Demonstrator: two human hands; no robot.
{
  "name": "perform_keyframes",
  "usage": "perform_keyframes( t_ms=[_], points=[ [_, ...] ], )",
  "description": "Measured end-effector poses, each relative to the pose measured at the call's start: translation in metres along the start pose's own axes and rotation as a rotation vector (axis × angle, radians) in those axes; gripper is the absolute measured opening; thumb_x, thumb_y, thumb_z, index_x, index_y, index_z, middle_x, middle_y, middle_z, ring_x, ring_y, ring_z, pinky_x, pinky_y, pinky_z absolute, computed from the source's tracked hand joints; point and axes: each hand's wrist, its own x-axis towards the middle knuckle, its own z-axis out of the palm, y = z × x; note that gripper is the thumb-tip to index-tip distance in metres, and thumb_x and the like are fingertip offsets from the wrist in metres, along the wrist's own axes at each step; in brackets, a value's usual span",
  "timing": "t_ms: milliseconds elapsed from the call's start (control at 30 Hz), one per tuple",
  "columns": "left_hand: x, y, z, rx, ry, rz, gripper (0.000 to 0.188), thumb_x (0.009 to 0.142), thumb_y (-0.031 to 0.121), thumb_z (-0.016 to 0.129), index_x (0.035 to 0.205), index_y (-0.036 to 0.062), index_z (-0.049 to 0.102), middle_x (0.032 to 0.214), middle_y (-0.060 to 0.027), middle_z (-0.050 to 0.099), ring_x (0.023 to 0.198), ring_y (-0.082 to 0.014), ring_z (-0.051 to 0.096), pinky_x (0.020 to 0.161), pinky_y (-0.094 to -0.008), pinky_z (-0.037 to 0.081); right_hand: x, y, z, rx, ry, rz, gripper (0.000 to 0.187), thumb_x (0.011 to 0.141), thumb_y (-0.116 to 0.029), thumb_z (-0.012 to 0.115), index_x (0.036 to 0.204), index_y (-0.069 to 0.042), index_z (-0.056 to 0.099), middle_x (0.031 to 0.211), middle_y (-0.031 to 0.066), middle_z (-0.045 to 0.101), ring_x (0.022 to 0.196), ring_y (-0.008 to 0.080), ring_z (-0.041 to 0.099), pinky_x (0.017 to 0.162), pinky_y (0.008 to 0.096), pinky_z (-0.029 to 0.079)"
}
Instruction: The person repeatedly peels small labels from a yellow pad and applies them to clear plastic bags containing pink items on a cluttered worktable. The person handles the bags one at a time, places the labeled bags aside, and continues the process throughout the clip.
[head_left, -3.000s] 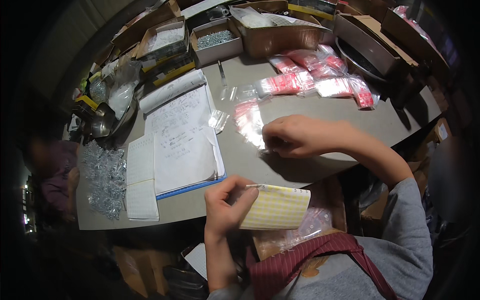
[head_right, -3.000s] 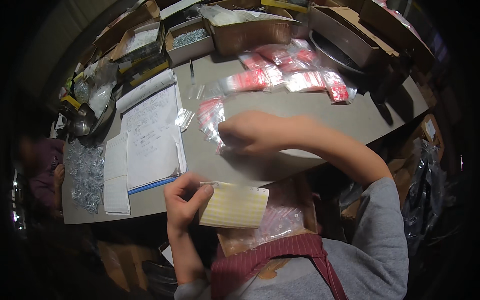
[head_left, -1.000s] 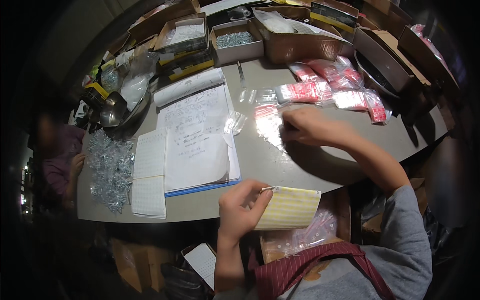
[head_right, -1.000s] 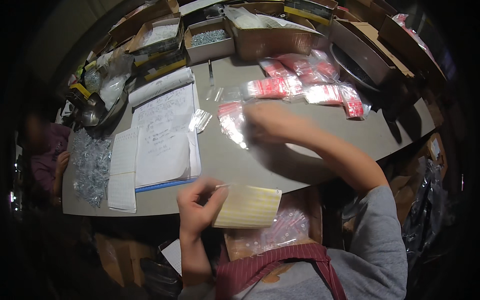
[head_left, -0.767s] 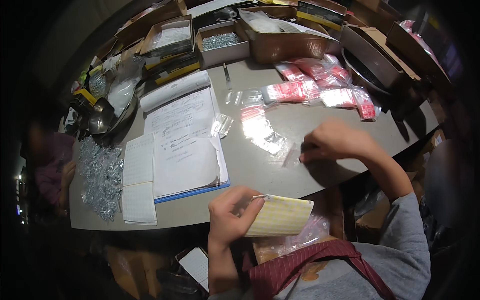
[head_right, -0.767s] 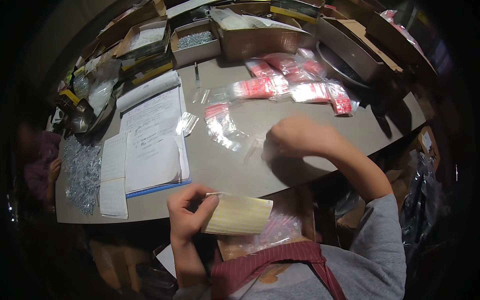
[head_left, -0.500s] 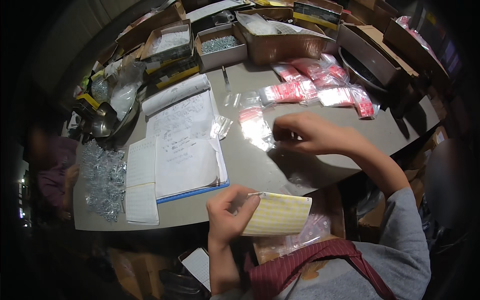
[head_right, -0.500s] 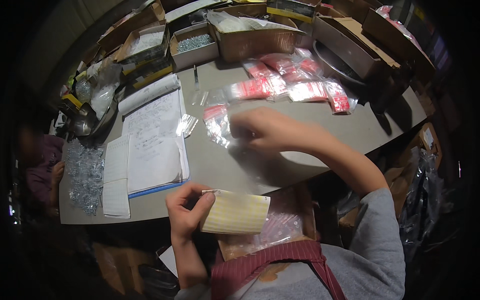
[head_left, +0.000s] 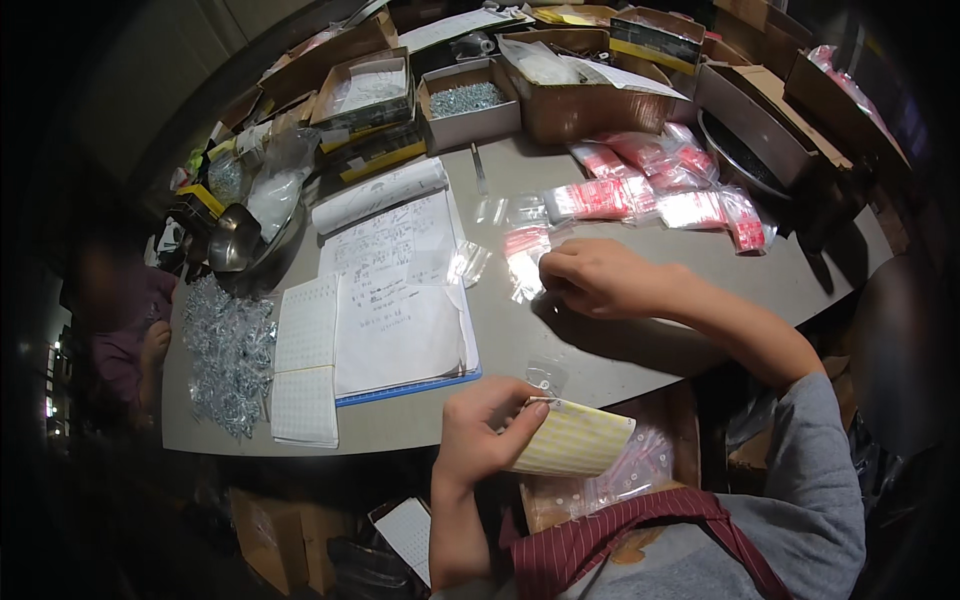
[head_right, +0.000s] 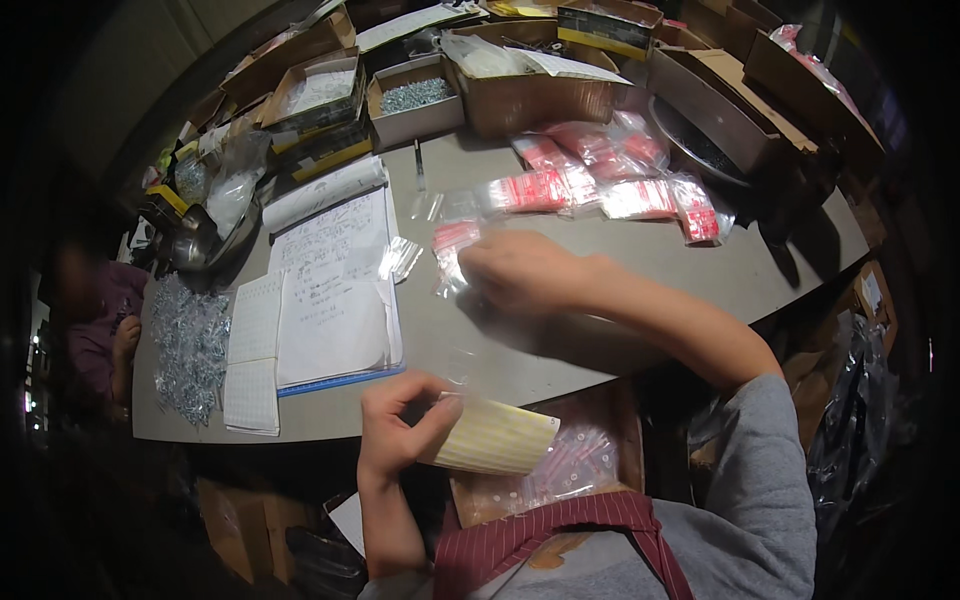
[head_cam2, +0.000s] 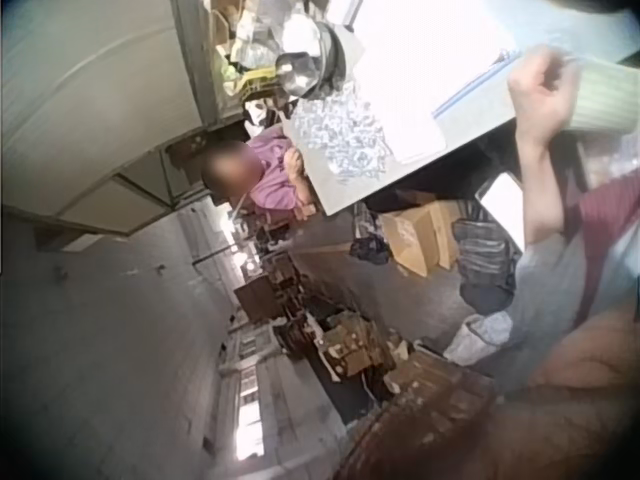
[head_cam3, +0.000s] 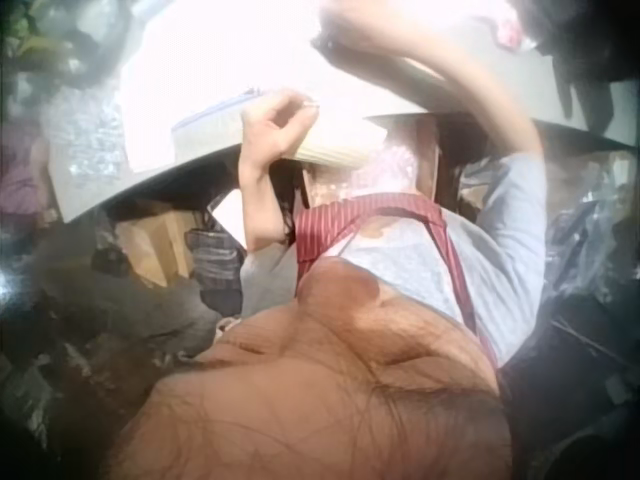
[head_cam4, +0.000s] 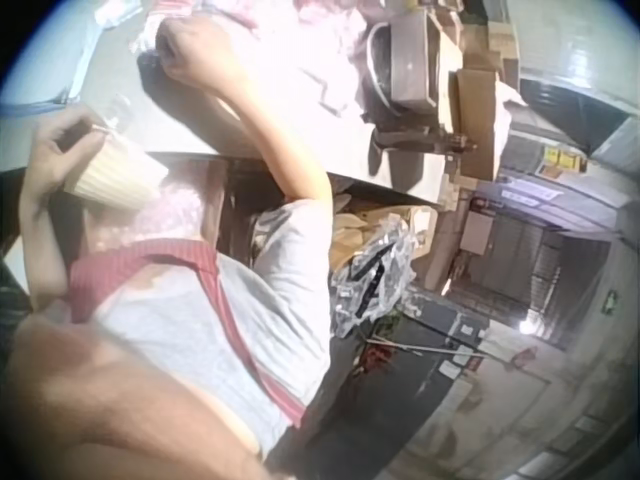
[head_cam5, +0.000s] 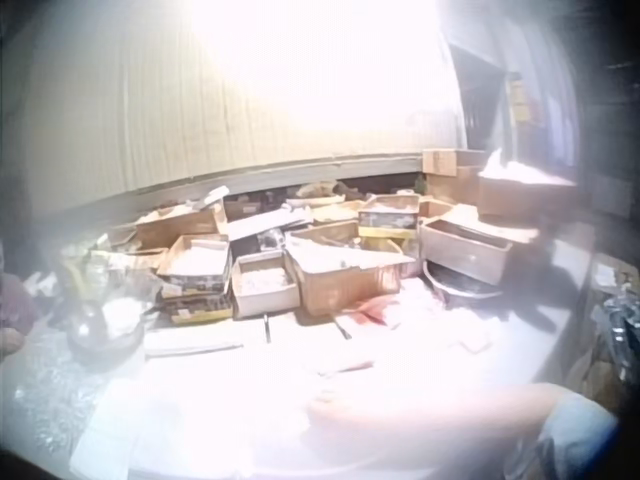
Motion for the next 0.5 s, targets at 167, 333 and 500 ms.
perform_keyframes(
  t_ms=[167,333,500],
  points=[
    [0.008,-0.004,0.005,0.217,0.069,0.318,0.012,0.082,0.006,0.076,0.093,0.0025,0.073,0.09,-0.0097,0.072,0.079,-0.0256,0.068,0.071,-0.033,0.054,-0.015,-0.032,-0.025,0.226,-0.242,0.13,0.013,0.089,-0.012,0.066,0.097,-0.003,0.059,0.086,0.0166,0.063,0.08,0.0387,0.064,0.071,0.0448,0.05],
    [0.013,0.003,0.015,0.482,0.064,0.457,0.017,0.077,0.01,0.076,0.094,0.0064,0.071,0.107,-0.0061,0.074,0.099,-0.0268,0.067,0.087,-0.0421,0.05,-0.036,-0.049,-0.017,0.27,-0.148,0.034,0.017,0.089,-0.012,0.068,0.098,-0.001,0.059,0.088,0.0176,0.064,0.079,0.0338,0.064,0.07,0.0412,0.051],
    [0.01,0.004,0.018,0.473,0.047,0.45,0.02,0.076,0.009,0.076,0.096,0.0074,0.073,0.106,-0.0045,0.075,0.102,-0.0268,0.068,0.087,-0.041,0.051,-0.042,-0.035,-0.027,0.446,-0.058,0.146,0.033,0.076,-0.009,0.068,0.108,-0.003,0.061,0.094,0.0188,0.066,0.087,0.0385,0.066,0.077,0.0428,0.052]
  ],
)
